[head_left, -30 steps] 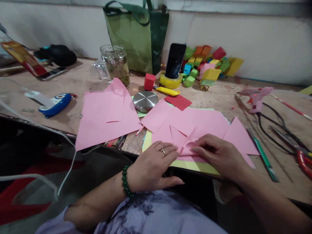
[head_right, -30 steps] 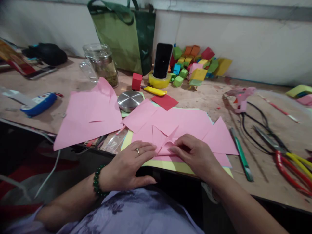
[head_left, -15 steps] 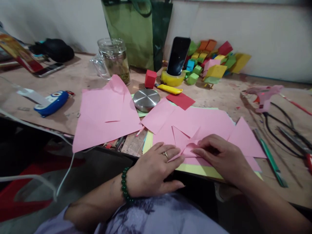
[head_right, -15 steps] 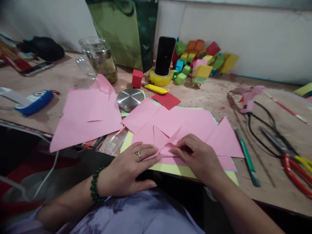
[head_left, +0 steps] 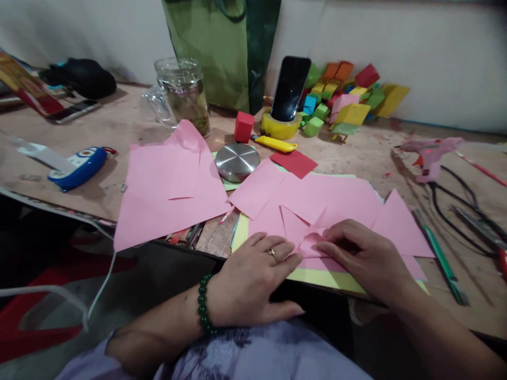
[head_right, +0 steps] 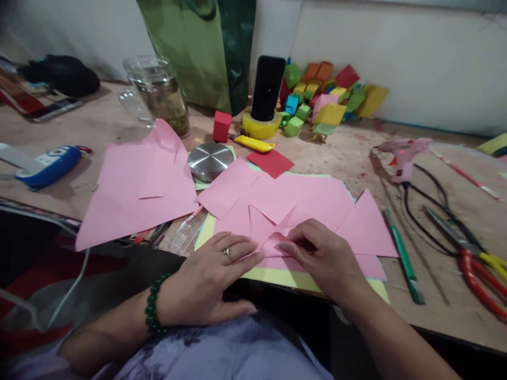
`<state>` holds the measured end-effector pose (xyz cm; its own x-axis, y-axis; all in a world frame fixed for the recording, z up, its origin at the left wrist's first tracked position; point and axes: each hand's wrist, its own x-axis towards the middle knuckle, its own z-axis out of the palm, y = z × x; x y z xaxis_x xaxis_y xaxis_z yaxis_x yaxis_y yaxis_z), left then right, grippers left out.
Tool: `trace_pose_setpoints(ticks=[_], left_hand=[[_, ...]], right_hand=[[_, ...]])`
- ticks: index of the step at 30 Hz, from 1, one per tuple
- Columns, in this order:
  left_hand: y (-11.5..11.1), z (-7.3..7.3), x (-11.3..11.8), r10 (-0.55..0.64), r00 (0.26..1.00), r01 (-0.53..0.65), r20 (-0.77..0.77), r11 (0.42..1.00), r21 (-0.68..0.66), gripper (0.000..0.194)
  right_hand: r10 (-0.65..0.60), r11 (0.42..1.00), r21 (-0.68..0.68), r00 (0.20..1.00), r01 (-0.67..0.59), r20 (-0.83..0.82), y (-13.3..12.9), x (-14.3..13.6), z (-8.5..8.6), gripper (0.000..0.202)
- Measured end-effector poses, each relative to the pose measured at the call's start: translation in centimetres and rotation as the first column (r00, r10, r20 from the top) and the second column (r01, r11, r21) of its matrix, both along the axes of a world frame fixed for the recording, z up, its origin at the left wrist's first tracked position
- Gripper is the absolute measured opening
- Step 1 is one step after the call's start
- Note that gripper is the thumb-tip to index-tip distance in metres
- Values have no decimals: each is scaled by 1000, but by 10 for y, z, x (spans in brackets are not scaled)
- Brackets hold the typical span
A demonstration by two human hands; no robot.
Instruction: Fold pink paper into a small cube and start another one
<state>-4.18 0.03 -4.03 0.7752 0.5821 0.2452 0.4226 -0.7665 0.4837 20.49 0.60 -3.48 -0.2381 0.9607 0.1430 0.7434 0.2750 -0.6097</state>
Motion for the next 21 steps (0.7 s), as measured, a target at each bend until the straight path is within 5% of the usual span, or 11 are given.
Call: trace_pose_setpoints(ticks=[7,13,21], left_hand=[[0,6,0,17,1000,-17,6,998,-54,48],[-1,12,7,13,998,-17,-69,998,-57,80],[-8,11,11,29,987,-26,-155,999,27,78]], right_hand=[[-10,1000,-7,1000,10,-7,-1,-1,1,20],[2,1000,4,1000,-2,-10,-1,-2,1,21],[-7,1000,12,1000,7,-15,-1,-3,2,24]])
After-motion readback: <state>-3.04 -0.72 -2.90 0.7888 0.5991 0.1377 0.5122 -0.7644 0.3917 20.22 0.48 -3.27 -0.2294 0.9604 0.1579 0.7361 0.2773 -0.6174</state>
